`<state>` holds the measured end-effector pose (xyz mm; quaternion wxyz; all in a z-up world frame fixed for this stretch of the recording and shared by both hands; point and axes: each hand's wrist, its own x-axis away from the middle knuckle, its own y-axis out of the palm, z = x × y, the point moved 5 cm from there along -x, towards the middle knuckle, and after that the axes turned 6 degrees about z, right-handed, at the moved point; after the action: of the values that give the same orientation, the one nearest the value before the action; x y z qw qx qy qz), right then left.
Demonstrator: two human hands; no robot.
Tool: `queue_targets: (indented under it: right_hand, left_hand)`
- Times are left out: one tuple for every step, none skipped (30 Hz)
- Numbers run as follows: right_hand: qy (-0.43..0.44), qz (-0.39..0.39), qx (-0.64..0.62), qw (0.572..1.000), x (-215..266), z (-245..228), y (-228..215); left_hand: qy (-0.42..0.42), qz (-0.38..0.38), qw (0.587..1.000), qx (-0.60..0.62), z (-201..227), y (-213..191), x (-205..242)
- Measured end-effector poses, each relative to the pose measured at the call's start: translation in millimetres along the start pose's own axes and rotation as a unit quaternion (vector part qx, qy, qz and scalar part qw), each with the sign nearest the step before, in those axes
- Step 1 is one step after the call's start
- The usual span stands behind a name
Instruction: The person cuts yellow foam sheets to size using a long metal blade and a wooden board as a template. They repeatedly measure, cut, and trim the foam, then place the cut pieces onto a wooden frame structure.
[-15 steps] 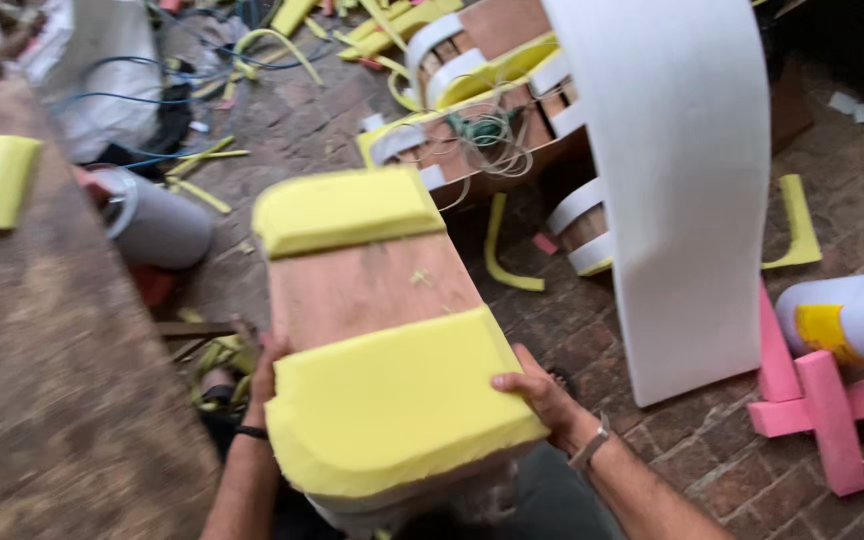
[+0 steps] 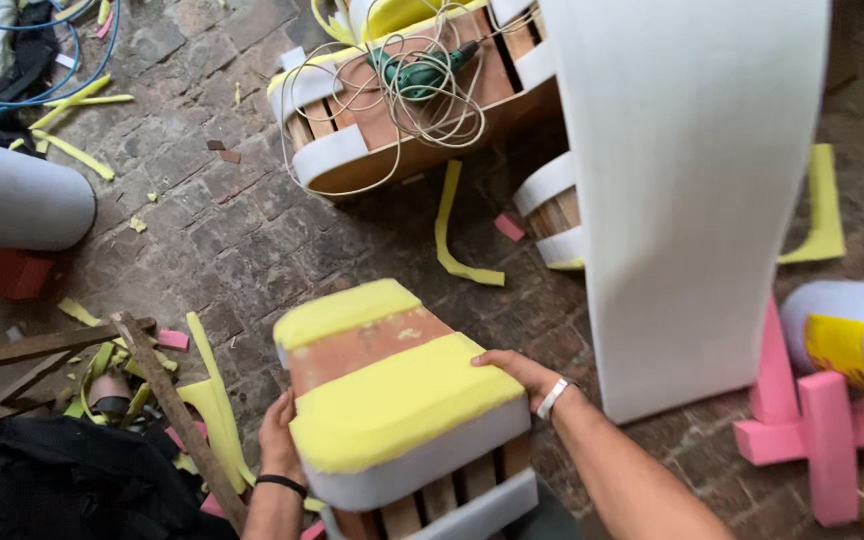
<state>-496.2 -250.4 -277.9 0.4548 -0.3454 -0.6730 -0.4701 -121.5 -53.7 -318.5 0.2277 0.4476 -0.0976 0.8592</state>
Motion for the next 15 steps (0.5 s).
queue_targets:
  right_hand:
    - [0.001, 0.001, -0.006, 1.000, -18.7, -4.5, -6.5]
    - [-0.002, 0.002, -0.012, 1.000, -35.5, -9.4, -10.9]
    - [-0.004, 0.003, -0.018, 1.000, -48.0, -14.4, -14.1]
    - [-0.002, 0.005, -0.029, 1.000, -55.3, -24.5, -19.6]
    - [-0.001, 0.006, -0.041, 0.999, -57.6, -33.6, -25.3]
    - [0.006, 0.010, -0.050, 0.999, -56.0, -40.0, -32.3]
    - [0.006, 0.029, -0.032, 0.999, -57.0, -49.4, -37.7]
    - [0.004, 0.048, -0.017, 0.999, -58.5, -52.6, -39.3]
    - [0.003, 0.067, -0.001, 0.998, -60.3, -55.4, -41.7]
    - [-0.020, 0.105, 0.048, 0.993, -63.6, -65.1, -49.8]
    - [-0.042, 0.141, 0.097, 0.984, -68.4, -75.7, -59.5]
    - [-0.066, 0.177, 0.144, 0.971, -75.2, -86.8, -69.7]
    - [-0.120, 0.192, 0.090, 0.970, -81.6, -100.1, -82.8]
    - [-0.174, 0.207, 0.040, 0.962, -88.6, -111.7, -97.8]
    - [-0.213, 0.206, -0.059, 0.953, -94.7, -123.1, -119.2]
  left_hand:
    - [0.025, 0.023, 0.999, -0.010, -2.7, 4.9, -1.4]
    - [0.032, -0.001, 0.999, 0.031, -5.7, 14.3, -0.3]
    - [0.040, -0.024, 0.996, 0.073, -9.0, 22.1, 7.2]
    - [0.049, -0.052, 0.991, 0.115, -4.2, 37.9, 9.3]
    - [0.067, -0.031, 0.994, 0.080, 5.2, 51.4, 9.9]
    - [0.081, -0.006, 0.996, 0.048, 9.5, 61.7, 19.8]
    - [0.094, 0.019, 0.995, 0.015, 15.9, 72.5, 30.1]
    - [0.237, 0.053, 0.959, -0.147, 36.8, 84.9, 43.6]
    - [0.367, 0.086, 0.876, -0.301, 54.7, 101.4, 60.8]
    - [0.480, 0.114, 0.751, -0.440, 66.4, 124.0, 78.6]
    - [0.508, 0.051, 0.739, -0.440, 69.1, 144.1, 90.0]
    - [0.536, -0.013, 0.722, -0.437, 72.8, 162.4, 99.9]
    - [0.561, -0.077, 0.701, -0.433, 76.2, 179.4, 107.8]
    - [0.558, -0.071, 0.702, -0.436, 82.6, 188.1, 109.6]
    - [0.555, -0.065, 0.703, -0.439, 87.5, 195.5, 110.0]
